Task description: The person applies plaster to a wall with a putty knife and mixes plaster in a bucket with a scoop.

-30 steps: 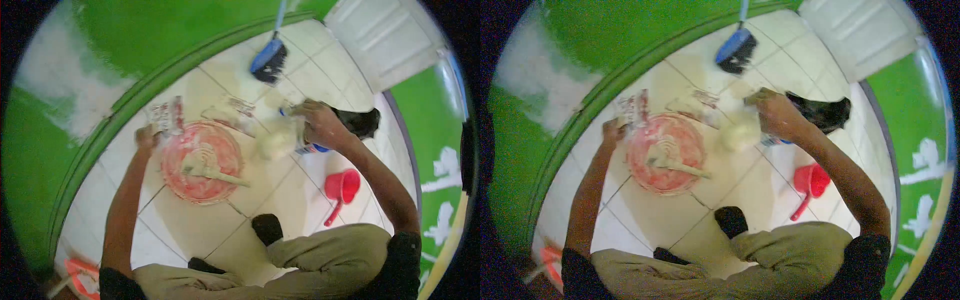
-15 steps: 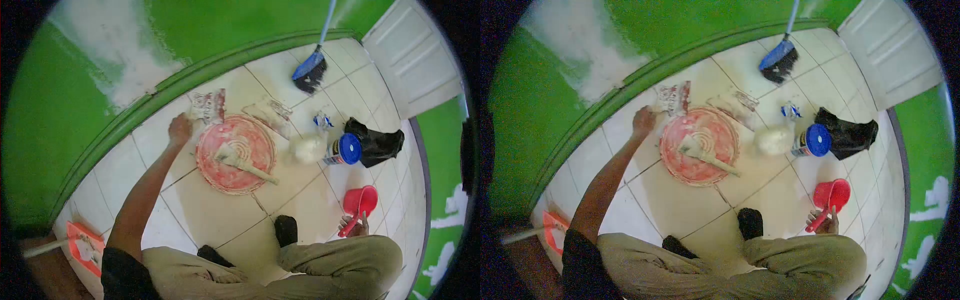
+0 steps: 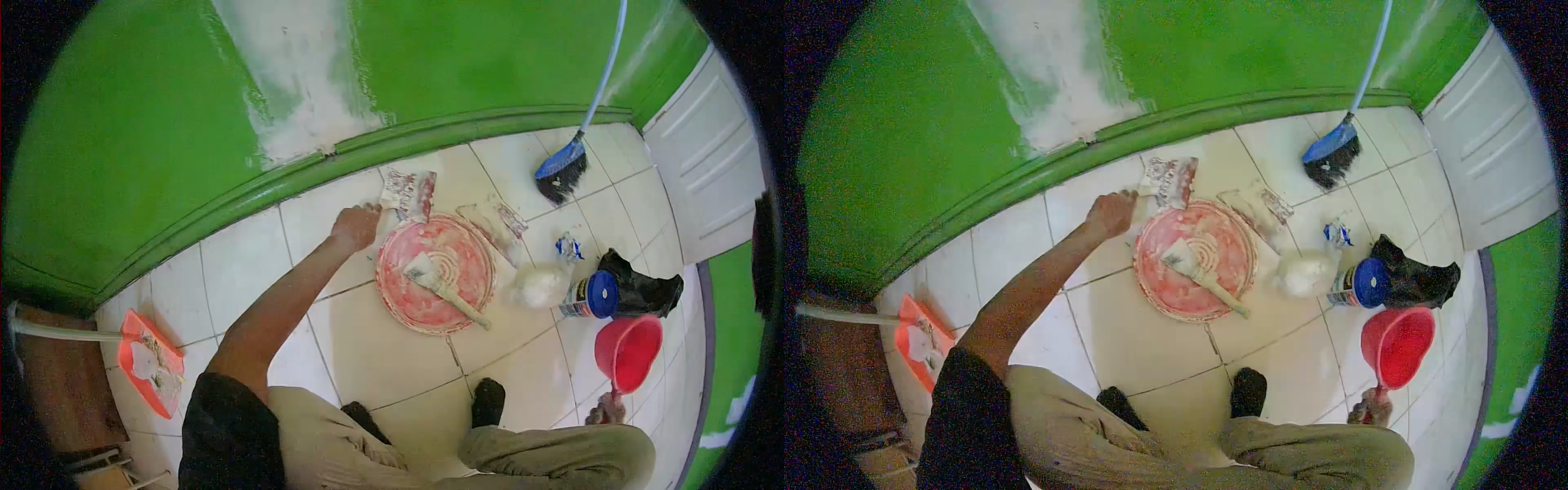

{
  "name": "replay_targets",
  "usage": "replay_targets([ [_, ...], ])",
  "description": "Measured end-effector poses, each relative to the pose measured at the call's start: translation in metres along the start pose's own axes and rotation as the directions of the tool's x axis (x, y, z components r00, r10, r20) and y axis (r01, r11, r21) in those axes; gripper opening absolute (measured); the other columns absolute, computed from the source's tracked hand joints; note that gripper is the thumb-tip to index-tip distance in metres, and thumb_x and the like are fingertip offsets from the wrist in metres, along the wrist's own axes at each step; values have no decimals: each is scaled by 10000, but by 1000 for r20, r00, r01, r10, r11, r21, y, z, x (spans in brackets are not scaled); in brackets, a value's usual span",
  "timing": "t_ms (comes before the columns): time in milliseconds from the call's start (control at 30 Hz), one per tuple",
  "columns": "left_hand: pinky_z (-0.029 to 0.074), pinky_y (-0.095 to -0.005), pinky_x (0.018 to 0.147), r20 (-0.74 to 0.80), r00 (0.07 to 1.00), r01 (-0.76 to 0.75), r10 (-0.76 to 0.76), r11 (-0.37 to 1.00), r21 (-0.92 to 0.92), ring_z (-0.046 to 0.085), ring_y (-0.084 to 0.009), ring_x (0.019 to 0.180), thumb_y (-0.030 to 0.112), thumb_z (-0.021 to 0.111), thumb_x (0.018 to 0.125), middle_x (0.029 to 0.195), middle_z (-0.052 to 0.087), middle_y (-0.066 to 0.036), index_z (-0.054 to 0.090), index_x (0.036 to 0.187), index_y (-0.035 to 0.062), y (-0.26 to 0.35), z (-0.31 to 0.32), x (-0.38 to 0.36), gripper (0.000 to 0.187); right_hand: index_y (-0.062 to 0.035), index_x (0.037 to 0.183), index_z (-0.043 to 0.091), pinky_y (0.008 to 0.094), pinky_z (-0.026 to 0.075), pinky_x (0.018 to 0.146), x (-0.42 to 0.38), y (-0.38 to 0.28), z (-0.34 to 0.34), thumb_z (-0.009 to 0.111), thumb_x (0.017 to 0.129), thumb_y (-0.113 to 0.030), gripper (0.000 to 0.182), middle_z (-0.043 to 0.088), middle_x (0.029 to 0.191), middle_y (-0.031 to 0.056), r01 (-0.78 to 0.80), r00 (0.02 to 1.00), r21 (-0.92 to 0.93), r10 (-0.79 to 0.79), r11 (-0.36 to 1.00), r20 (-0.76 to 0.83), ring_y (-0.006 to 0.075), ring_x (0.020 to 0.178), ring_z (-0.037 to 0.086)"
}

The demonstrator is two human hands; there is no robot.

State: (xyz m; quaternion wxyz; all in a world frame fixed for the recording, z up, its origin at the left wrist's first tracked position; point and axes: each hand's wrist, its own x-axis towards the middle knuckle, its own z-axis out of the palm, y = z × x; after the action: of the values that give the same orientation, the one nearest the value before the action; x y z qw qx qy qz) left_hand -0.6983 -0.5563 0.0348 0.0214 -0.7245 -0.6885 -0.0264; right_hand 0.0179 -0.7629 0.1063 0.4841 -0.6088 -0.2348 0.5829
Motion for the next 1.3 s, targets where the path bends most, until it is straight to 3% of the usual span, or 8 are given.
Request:
replay_targets([
  [267, 548, -449, 736, 301, 946, -150, 124, 986, 68, 681, -326, 882, 97, 507, 832, 987, 685, -165, 605, 1067, 36, 13, -34, -6, 262, -24, 832, 520, 237, 353, 298, -26, -153, 245, 691, 830, -211, 254, 464, 477, 2, 252, 849, -440, 20, 862, 528, 96, 330, 452],
  [700, 552, -446, 614, -249, 967, -95, 49, 980, -177, 674, -317, 736, 312, 518, 930, 799, 672, -172, 618, 877, 19, -23, 17, 8, 314, -30, 744, 611, 259, 347, 338, 62, -146, 448, 614, 895, -507, 500, 487, 484, 3, 527, 725, -748, 247, 403, 643, 93, 349, 432],
  [767, 562, -391, 569, 322, 929, 369, -183, 403, -838, 653, -220, 722, 315, 517, 938, 790, 638, -116, 578, 836, 17, 0, -46, -15, 321, -47, 686, 600, 272, 323, 328, 94, -121, 446, 596, 891, -553, 546, 460, 454, -9, 571, 704, -709, 196, 414, 682, 98, 345, 424],
  [1000, 571, -339, 550, 306, 931, 346, -200, 217, -913, 637, -148, 730, 294, 483, 944, 793, 612, -70, 558, 824, 26, 10, -35, -36, 302, -10, 618, 574, 383, 389, 424, 159, -64, 427, 649, 885, -440, 512, 480, 463, 112, 875, 484, -482, -130, 48, 866, 217, 423, 482],
  [1067, 561, -379, 563, 302, 950, 311, -83, 366, -877, 647, -187, 728, 301, 507, 941, 805, 624, -106, 558, 827, 25, 3, -12, -34, 303, 0, 636, 583, 412, 417, 470, 153, -60, 423, 641, 889, -416, 490, 531, 541, 173, 961, 197, -225, -170, -162, 965, 295, 473, 513],
  [1100, 561, -379, 563, 308, 948, 316, -81, 359, -878, 647, -187, 728, 301, 507, 941, 805, 624, -106, 558, 827, 25, -4, 8, -33, 303, 6, 675, 591, 431, 435, 502, 136, -63, 429, 631, 892, -415, 475, 554, 578, 186, 897, 428, -437, -113, -70, 897, 330, 512, 539],
  [1167, 547, -413, 571, 5, 880, -474, 475, 879, 44, 662, -257, 738, 274, 529, 920, 813, 637, -150, 580, 838, 34, -16, 43, -28, 259, 12, 715, 598, 450, 454, 534, 138, -58, 427, 621, 895, -414, 463, 577, 615, 198, 773, 634, -634, -34, 9, 773, 364, 551, 564],
  [1300, 542, -437, 592, 199, 979, 101, -46, 954, -280, 667, -316, 757, 268, 537, 902, 829, 653, -176, 623, 875, 42, 27, -4, -35, 243, 29, 780, 591, 492, 472, 604, 155, -42, 420, 603, 899, -414, 459, 591, 656, 237, 850, 488, -506, -143, -147, 861, 413, 637, 604],
])
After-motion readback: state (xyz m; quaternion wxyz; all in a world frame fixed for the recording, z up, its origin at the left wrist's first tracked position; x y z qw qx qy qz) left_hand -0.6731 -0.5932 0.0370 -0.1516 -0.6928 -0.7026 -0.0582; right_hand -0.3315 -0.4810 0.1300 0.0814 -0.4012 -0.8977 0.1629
